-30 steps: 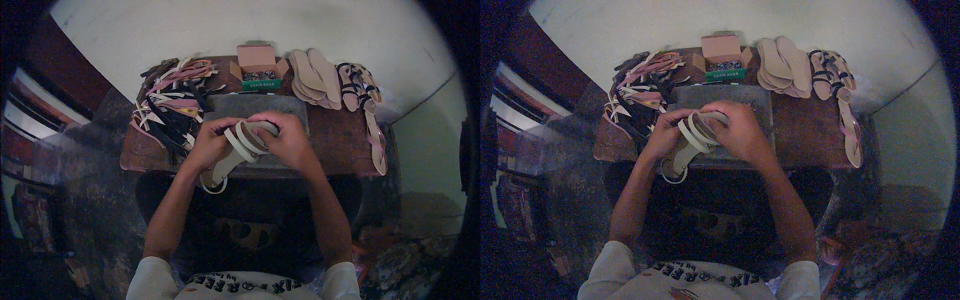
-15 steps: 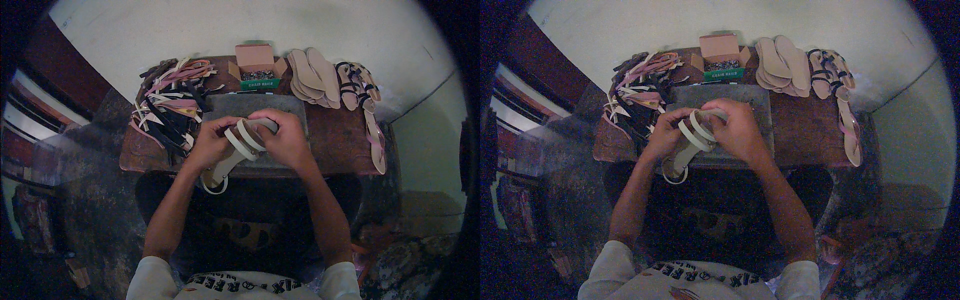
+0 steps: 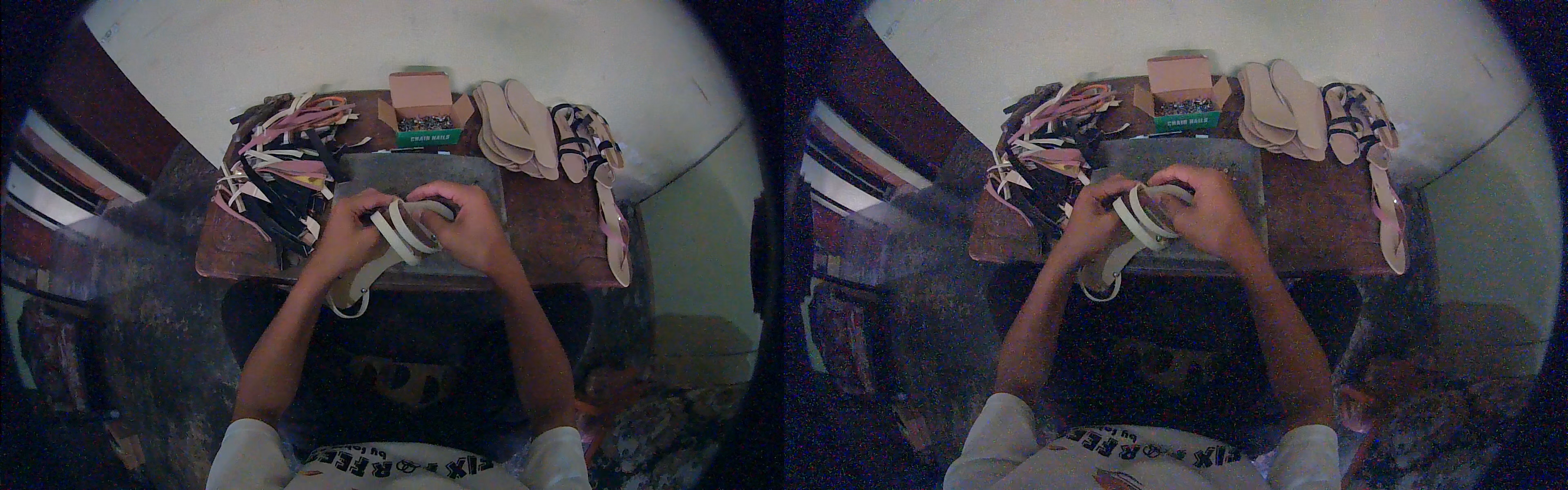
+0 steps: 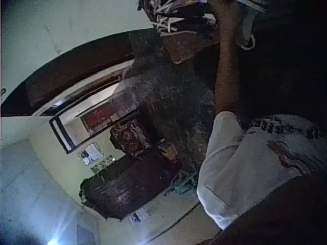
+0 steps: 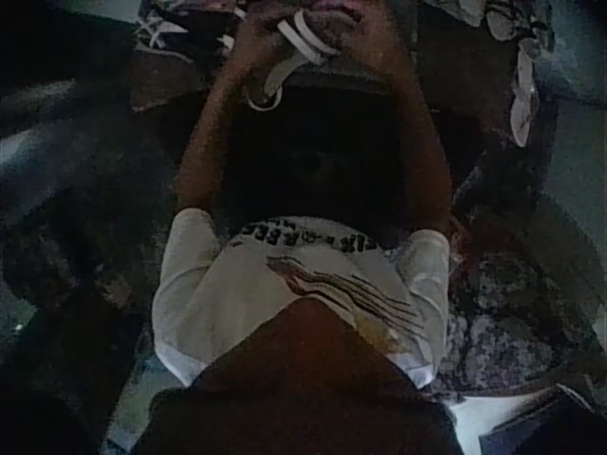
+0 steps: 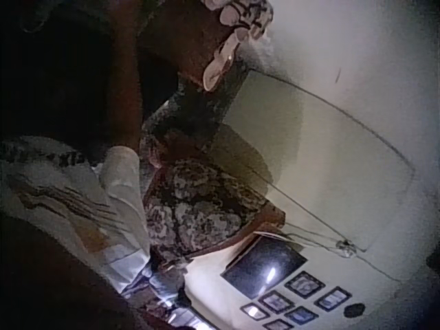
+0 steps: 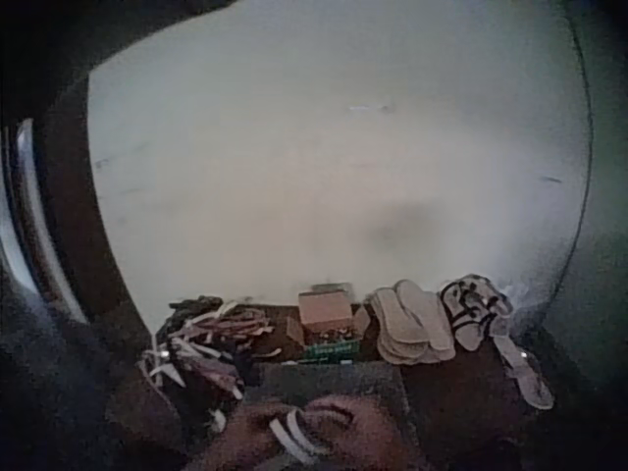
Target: The person assembles a beige sandal by attaching white straps to the sole using small metal fasteners. They position the straps, insert the fasteners, and press them into place to secure the components.
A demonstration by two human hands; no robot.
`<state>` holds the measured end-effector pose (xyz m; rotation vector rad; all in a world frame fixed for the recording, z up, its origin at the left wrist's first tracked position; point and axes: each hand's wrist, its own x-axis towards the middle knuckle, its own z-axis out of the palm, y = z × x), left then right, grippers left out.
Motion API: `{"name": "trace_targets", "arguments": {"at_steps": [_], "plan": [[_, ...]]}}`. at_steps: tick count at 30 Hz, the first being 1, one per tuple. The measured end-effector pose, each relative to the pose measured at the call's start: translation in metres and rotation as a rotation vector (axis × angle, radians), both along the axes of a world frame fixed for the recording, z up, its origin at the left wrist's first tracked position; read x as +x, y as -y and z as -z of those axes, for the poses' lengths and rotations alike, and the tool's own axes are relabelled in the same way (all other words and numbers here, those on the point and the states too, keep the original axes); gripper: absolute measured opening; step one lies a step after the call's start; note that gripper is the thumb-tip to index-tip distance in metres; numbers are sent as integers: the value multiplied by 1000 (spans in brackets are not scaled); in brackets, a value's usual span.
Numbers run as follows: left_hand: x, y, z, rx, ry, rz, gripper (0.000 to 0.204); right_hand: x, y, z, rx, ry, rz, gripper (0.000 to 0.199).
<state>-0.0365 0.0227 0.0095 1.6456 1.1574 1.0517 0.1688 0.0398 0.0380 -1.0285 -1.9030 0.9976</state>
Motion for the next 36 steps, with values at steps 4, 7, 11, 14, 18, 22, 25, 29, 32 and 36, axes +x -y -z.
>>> {"name": "trace_targets", "arguments": {"at_steps": [4, 7, 11, 14, 18, 22, 25, 29, 32, 36], "plan": [[6, 5, -2, -40, 27, 37, 21, -4, 1, -3, 45, -68, -47, 20], [9, 7, -3, -55, 33, 54, 23, -1, -2, -1, 180, -50, -87, 17], [9, 6, 3, -19, 5, 39, 25, 0, 0, -3, 213, 64, -58, 14], [14, 7, 6, -55, 95, 29, 27, 1, -1, 0, 216, 80, -26, 14], [20, 11, 4, -117, 62, -51, 28, 3, -1, 2, 153, 75, 4, 13], [19, 10, 13, -69, 78, -32, 28, 3, -2, 4, 131, 116, 23, 15], [19, 8, 15, -1, 11, -7, 22, 5, -1, 3, 109, 107, 13, 14], [17, 9, 7, 101, -113, -15, 22, 12, -8, 4, 9, 35, -7, 14], [12, 3, 17, 71, 13, -29, 19, 27, -19, -3, -66, -120, 151, 16], [5, 5, -4, -337, 83, -102, 24, 53, -29, 4, -5, -81, 233, 17]]}}
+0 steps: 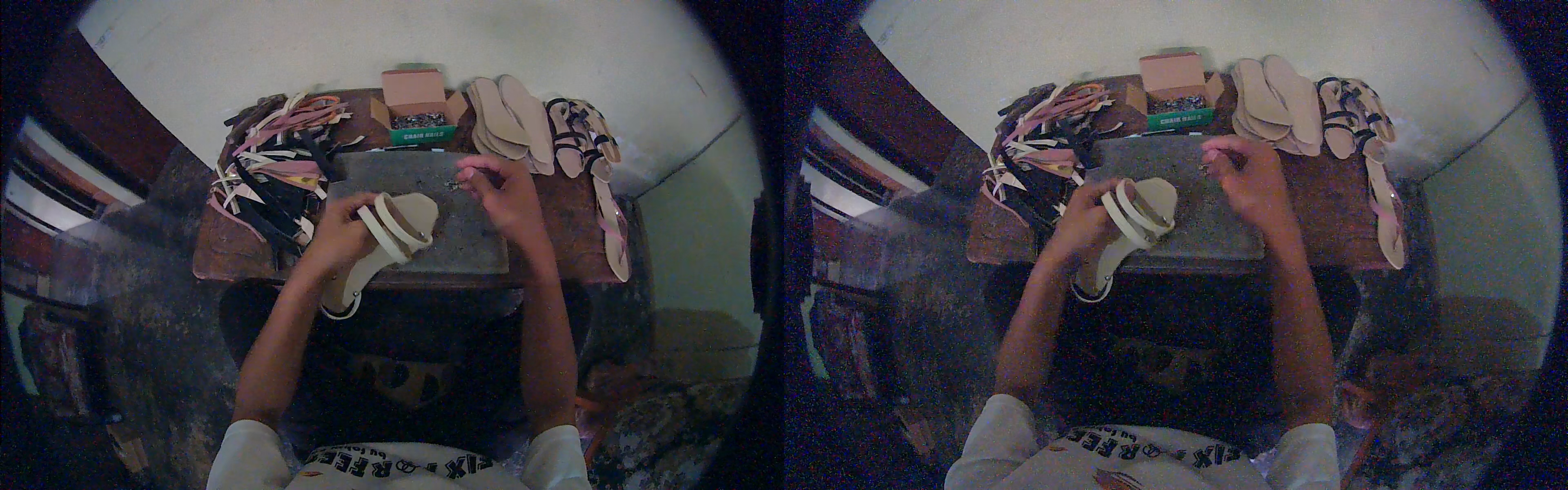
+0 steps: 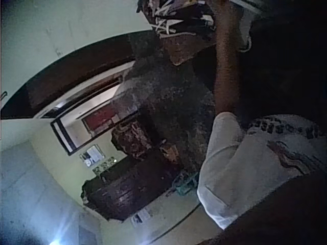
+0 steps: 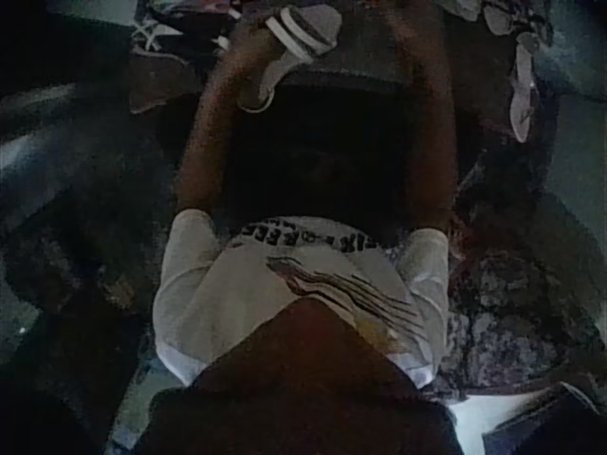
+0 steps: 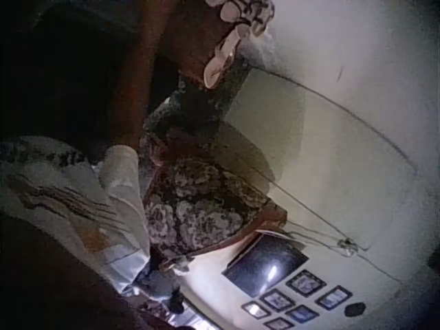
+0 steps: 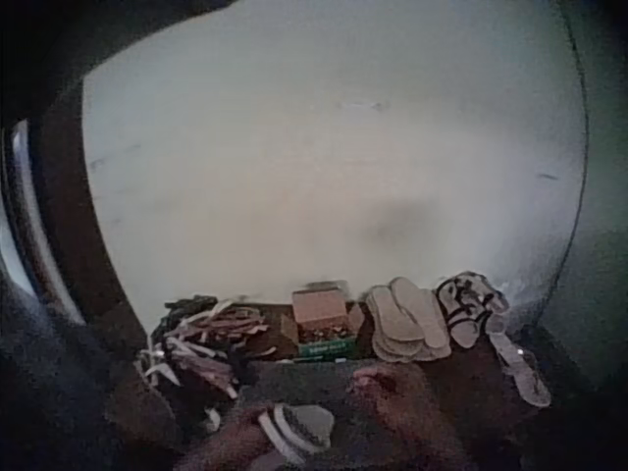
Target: The person assembles a beige sandal by attaching white straps to the sole using small metal fasteners. They position the straps, insert the fasteners, and press them into place to secure the components.
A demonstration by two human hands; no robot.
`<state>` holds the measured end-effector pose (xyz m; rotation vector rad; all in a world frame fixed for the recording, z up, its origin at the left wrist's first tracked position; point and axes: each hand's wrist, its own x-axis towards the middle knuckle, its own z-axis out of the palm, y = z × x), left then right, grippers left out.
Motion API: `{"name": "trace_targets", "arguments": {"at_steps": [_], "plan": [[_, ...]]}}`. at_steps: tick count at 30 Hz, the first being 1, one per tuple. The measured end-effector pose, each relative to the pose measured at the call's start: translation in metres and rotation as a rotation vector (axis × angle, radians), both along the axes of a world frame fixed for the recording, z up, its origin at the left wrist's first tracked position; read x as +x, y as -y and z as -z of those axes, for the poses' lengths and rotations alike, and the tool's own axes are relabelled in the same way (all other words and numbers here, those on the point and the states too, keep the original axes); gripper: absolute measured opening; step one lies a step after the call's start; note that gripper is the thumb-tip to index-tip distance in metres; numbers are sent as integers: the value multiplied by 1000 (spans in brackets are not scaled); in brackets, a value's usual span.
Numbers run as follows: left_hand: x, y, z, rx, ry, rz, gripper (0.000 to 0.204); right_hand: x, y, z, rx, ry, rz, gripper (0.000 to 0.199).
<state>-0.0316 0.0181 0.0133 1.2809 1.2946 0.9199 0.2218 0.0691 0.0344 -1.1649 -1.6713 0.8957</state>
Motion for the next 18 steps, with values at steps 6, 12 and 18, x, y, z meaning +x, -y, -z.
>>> {"name": "trace_targets", "arguments": {"at_steps": [6, 12, 18], "plan": [[-8, -5, -3, -55, 42, -140, 28, -5, -6, 20, 68, 360, 33, 20], [-7, -7, 6, 35, -40, -199, 25, -8, -10, 43, 201, 549, 170, 19], [-17, -7, 8, 57, -41, -203, 24, -14, -6, 45, 218, 640, 181, 20]]}}
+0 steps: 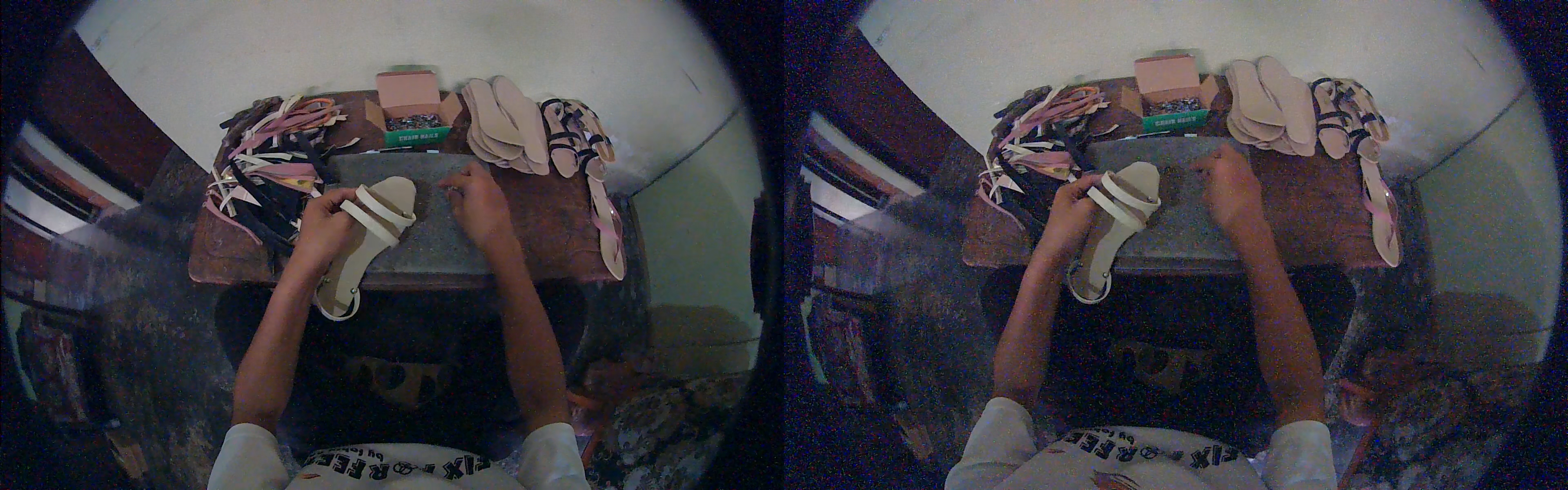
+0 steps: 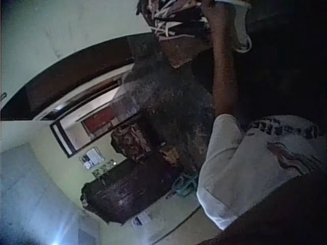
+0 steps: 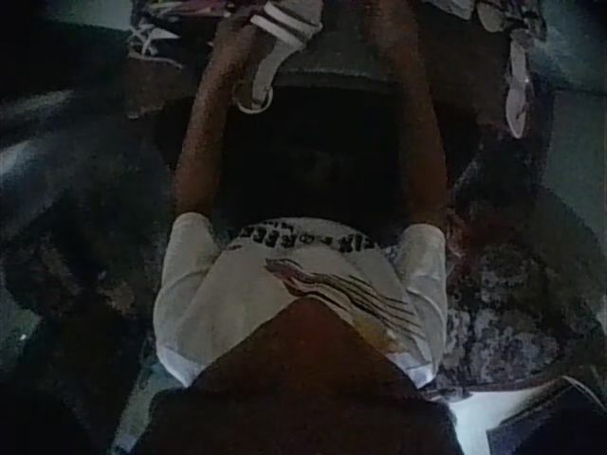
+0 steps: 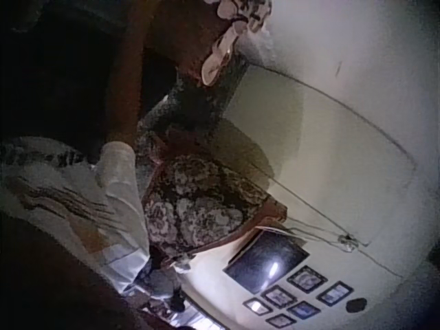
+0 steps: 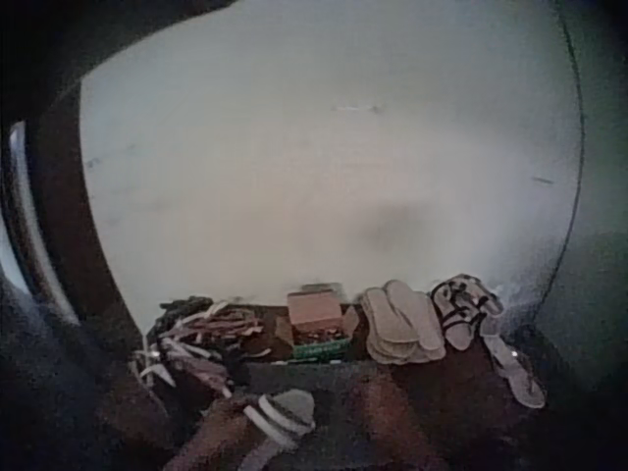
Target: The person assembles a beige sandal by attaching white straps to the sole using small metal fasteners. They position the straps, insert the fasteners, and press them into place to secure the components.
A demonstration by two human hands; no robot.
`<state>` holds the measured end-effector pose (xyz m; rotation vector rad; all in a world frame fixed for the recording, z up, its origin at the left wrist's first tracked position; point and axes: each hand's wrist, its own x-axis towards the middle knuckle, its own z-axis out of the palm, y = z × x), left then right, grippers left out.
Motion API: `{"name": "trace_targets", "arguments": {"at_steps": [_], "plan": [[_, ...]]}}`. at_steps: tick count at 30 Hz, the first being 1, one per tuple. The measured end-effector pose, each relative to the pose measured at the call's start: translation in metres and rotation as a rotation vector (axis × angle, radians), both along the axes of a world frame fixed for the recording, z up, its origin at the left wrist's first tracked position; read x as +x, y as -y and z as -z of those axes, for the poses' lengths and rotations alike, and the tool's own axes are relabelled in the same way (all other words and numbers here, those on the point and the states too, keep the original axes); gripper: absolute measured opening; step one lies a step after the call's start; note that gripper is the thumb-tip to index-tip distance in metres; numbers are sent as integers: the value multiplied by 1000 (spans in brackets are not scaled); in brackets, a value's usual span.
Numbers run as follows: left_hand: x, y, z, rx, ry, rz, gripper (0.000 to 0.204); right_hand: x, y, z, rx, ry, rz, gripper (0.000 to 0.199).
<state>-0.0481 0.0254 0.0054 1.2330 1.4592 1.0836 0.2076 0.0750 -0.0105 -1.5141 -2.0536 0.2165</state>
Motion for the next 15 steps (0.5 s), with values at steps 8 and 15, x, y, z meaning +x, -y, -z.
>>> {"name": "trace_targets", "arguments": {"at_steps": [8, 15], "plan": [[-5, 3, -14, -161, 278, -64, 27, 0, -3, 5, 12, 95, -8, 13], [5, 6, -16, -141, 166, 82, 23, -9, 3, -8, 51, -105, -124, 23]]}}
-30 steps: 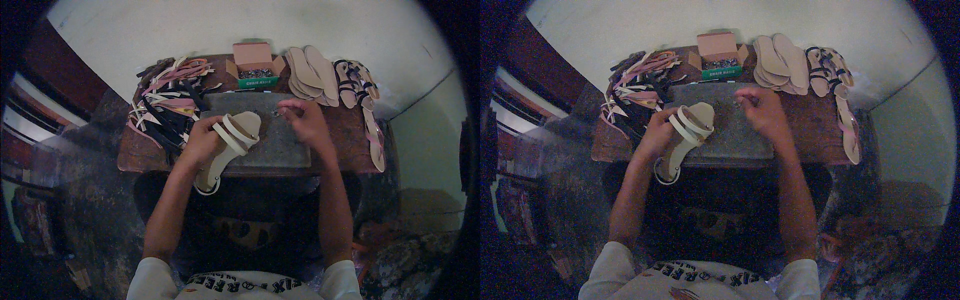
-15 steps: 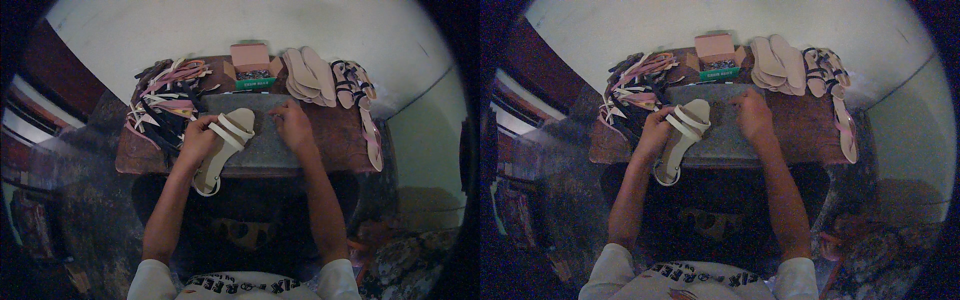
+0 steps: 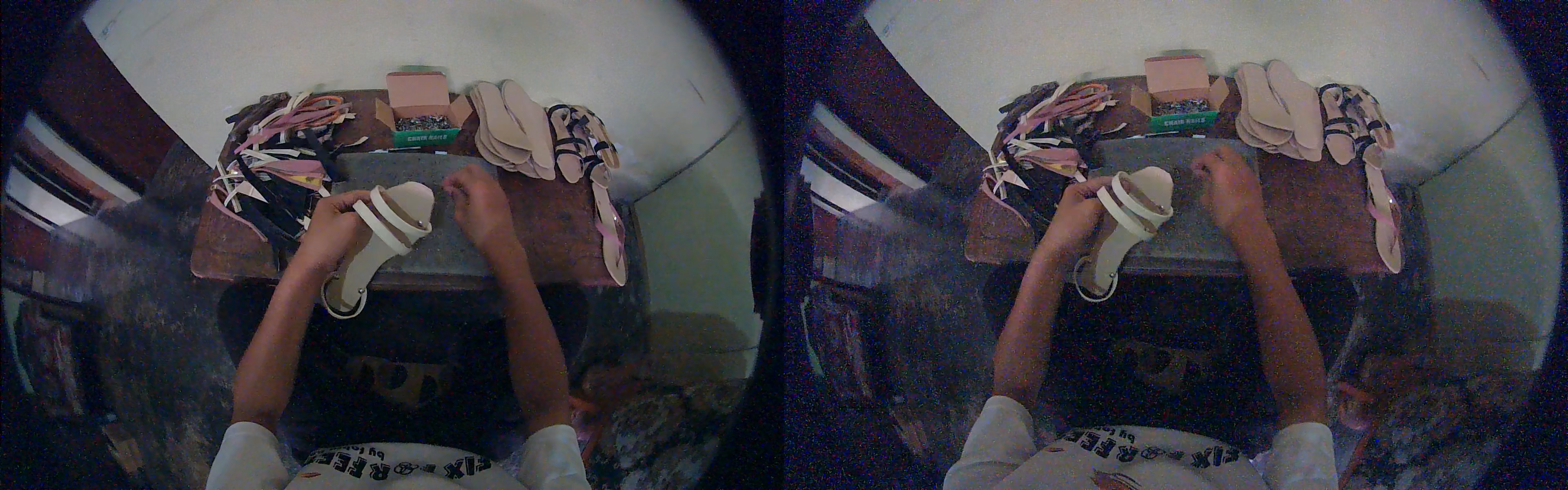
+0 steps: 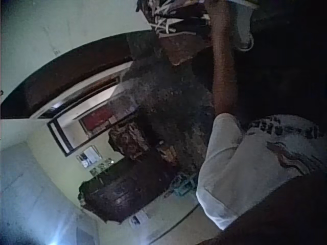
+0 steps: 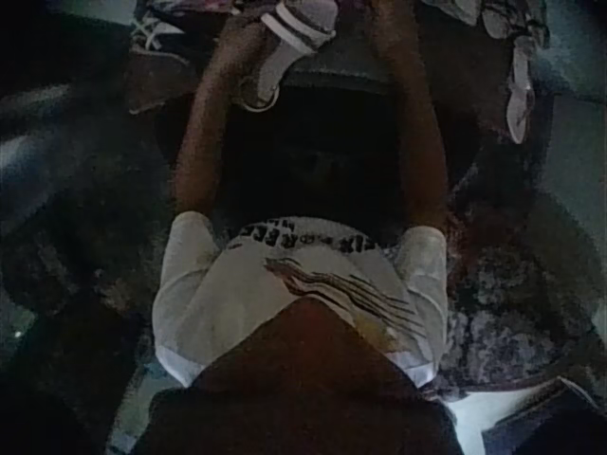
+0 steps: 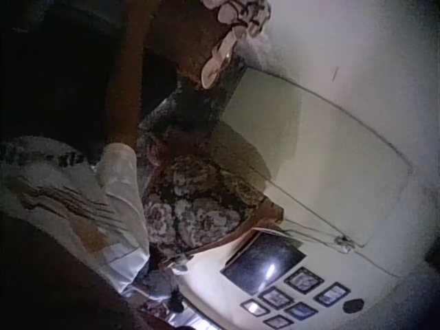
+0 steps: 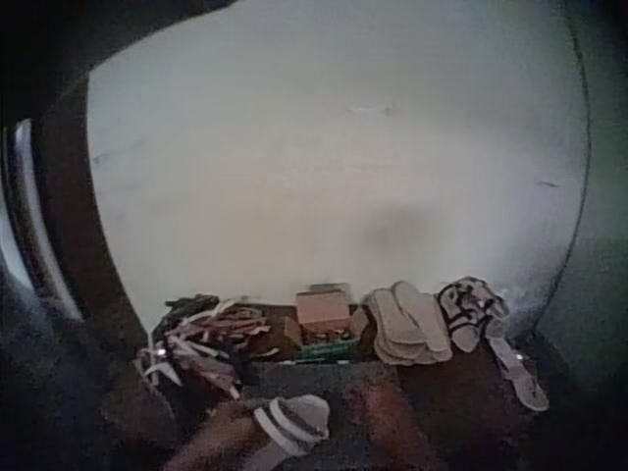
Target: The person assembles a beige sandal by attaching white straps to the sole using small metal fasteners. They position the straps, insert the fasteners, and press them into place to secure the components.
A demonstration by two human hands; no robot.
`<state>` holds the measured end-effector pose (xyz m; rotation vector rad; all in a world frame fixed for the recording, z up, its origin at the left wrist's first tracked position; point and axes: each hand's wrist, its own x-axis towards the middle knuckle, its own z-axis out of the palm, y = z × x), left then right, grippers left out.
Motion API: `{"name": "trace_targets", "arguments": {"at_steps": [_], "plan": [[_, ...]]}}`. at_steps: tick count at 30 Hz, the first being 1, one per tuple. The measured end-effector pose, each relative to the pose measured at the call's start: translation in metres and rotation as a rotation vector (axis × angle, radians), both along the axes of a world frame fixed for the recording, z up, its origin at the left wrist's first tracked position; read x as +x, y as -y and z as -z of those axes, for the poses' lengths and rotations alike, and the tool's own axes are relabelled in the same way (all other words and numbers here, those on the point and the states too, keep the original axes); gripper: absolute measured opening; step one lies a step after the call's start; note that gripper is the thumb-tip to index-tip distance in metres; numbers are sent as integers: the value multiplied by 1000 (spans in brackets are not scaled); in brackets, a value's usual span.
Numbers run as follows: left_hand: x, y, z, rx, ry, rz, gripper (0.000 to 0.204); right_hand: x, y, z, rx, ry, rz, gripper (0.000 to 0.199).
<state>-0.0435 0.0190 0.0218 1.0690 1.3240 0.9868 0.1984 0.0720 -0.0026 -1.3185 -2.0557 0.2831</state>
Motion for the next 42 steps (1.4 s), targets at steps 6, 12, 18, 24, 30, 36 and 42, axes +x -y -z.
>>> {"name": "trace_targets", "arguments": {"at_steps": [6, 12, 18, 24, 30, 36, 42], "plan": [[8, 4, 10, 317, -112, 115, 19, -15, 26, -51, -57, -476, -44, 13], [12, 3, 15, 333, -100, 82, 19, -20, 46, -69, -71, -494, -139, 11], [14, 4, 14, 378, -89, 46, 21, -26, 42, -54, 111, -261, -263, 12], [14, 5, 14, 446, -97, 91, 23, -29, 40, -49, 141, -200, -304, 14], [14, 7, 11, 466, -196, 29, 23, -36, 43, -51, 285, -172, -263, 17], [22, 10, 7, 488, -251, -36, 23, -47, 53, -48, 408, -110, -205, 18], [22, 10, 8, 566, -236, -20, 24, -58, 56, -40, 472, -125, -178, 18]]}}
